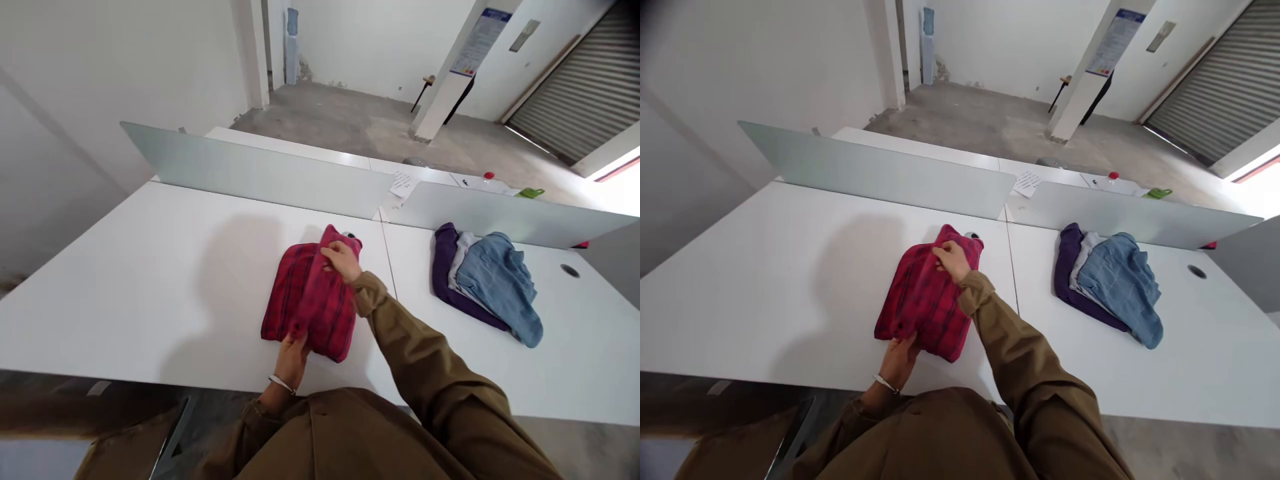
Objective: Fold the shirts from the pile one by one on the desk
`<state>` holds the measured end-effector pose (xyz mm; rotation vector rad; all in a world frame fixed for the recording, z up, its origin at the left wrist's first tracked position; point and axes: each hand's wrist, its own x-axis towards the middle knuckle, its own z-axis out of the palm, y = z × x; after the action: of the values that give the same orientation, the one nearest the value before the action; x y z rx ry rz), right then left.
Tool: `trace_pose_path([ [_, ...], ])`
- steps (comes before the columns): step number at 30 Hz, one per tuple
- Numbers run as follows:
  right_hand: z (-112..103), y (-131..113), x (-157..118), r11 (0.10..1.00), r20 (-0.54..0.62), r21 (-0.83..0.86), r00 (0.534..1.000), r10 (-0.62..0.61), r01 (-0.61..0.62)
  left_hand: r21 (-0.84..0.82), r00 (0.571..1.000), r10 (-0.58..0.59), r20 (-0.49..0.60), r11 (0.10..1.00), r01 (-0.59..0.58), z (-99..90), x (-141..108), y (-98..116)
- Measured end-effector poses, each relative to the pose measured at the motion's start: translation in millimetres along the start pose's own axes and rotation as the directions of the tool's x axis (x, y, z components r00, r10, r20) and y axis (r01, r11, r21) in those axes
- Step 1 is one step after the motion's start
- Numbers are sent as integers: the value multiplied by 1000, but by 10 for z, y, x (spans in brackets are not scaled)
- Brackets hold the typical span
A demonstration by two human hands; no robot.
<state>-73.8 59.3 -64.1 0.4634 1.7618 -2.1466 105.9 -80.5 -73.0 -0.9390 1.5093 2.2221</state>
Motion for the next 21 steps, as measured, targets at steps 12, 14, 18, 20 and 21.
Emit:
trace_pose_path([
  [12, 222, 988, -398, 345, 371, -831, 897, -240, 436, 740, 863, 478, 166, 518, -429, -770, -148, 140],
  [14, 214, 1168, -477, 251, 420, -856, 891, -173, 453, 814, 730, 538, 422, 131, -567, -758, -90, 195],
  [18, 203, 1317, -492, 228, 451, -853, 883, -132, 470, 821, 751, 335, 569, -282, -496, -737, 98, 247],
  [20, 172, 1278, -477, 282, 462, -833, 879, -120, 476, 801, 792, 227, 566, -381, -462, -776, 162, 241],
  [21, 147, 1248, -481, 322, 459, -820, 880, -123, 473, 781, 798, 185, 574, -416, -466, -807, 182, 237],
])
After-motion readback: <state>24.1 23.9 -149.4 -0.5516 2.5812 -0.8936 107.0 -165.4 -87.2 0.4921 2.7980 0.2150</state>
